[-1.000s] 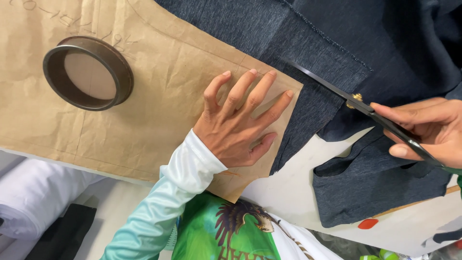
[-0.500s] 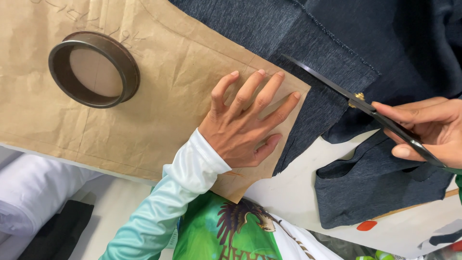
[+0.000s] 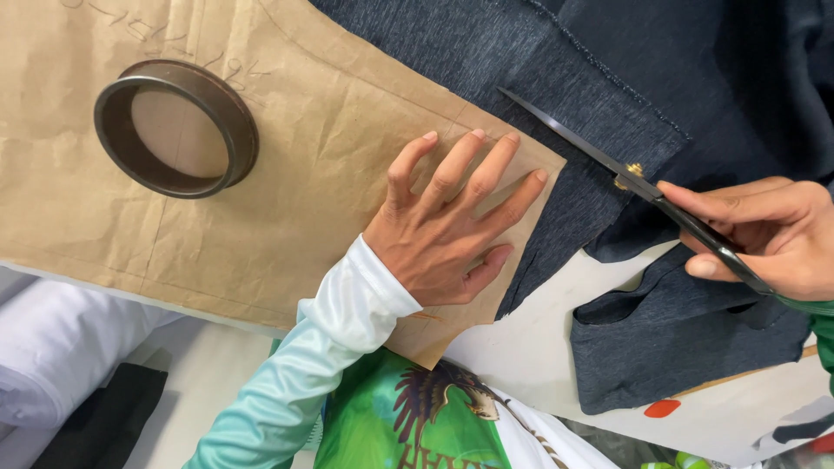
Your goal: A person uses a paper pattern and scissors to cut out a specific shape from a piece of dark fabric on a work table.
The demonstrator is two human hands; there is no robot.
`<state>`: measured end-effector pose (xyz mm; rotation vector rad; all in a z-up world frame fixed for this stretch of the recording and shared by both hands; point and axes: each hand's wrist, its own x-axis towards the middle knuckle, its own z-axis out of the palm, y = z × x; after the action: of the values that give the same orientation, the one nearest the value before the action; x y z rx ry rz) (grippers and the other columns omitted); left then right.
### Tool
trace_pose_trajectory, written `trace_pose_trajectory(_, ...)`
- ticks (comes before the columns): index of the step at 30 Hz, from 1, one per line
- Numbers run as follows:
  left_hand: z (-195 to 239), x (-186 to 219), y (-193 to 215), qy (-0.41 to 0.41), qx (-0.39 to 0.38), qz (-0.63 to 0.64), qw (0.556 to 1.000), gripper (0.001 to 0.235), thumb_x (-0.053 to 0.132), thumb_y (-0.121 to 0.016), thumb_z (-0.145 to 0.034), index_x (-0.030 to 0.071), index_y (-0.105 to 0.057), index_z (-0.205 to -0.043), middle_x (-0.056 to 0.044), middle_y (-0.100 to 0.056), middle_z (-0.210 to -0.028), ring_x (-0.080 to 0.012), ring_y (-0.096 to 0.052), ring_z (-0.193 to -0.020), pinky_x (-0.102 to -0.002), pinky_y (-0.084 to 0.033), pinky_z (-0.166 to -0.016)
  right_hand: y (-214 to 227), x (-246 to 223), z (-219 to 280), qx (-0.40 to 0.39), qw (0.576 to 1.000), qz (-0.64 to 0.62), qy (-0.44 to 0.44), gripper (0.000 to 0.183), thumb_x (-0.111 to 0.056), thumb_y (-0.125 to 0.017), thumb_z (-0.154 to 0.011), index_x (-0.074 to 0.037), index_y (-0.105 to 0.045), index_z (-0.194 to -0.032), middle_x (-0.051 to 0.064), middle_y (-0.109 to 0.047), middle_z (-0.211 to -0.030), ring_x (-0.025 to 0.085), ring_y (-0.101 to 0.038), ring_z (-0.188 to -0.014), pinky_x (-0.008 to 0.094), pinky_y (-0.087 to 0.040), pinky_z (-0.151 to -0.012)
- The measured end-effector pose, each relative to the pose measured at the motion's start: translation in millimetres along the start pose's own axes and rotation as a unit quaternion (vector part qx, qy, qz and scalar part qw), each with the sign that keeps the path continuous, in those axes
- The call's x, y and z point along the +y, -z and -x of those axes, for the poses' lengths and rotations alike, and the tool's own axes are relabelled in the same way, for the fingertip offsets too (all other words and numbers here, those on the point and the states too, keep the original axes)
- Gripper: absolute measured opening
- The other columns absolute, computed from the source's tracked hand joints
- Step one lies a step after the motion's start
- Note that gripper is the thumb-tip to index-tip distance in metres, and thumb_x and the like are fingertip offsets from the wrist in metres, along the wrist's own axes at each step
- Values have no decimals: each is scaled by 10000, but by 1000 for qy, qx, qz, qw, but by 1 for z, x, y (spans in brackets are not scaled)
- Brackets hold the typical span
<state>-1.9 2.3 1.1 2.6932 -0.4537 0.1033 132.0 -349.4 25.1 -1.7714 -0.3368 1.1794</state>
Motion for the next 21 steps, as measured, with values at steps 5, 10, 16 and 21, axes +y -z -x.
trace_pose_trajectory(5,-1,0,2,-2,1,-4,1000,626,464,-694,-841,238,-623,-1420,-70,-553,-1482,-253,-504,-1355,-501,-341,-1090,-1,-5,-4,-3,1000,-21,3,836,27,-798,-631,50,-556,-1431,86,-671,-834,150,-493,-589,268,-407,-538)
trace_pose_trajectory(10,0,-1,2,-3,-1,-4,1000,621,470,-677,-854,235,-615,-1426,-72,-553,-1481,-256,-502,-1357,-501,-324,-1102,-3,-6,-10,-1,1000,-4,0,843,16,-816,-618,57,-565,-1421,91,-709,-936,146,-533,-628,241,-443,-553)
trace_pose_trajectory(16,1,-2,2,-7,-1,4,1000,634,465,-696,-856,223,-609,-1436,-87,-550,-1491,-270,-503,-1362,-508,-316,-1112,-5,-12,-15,-11,1000,18,1,842,1,-809,-629,45,-553,-1429,65,-602,-741,161,-481,-595,261,-407,-543)
trace_pose_trajectory(21,1,-2,2,-5,0,1,1000,618,462,-682,-870,227,-608,-1437,-85,-551,-1491,-269,-504,-1362,-505,-319,-1110,-3,-10,-12,-1,999,26,-24,831,20,-804,-626,28,-570,-1423,68,-515,-702,167,-467,-580,269,-370,-516)
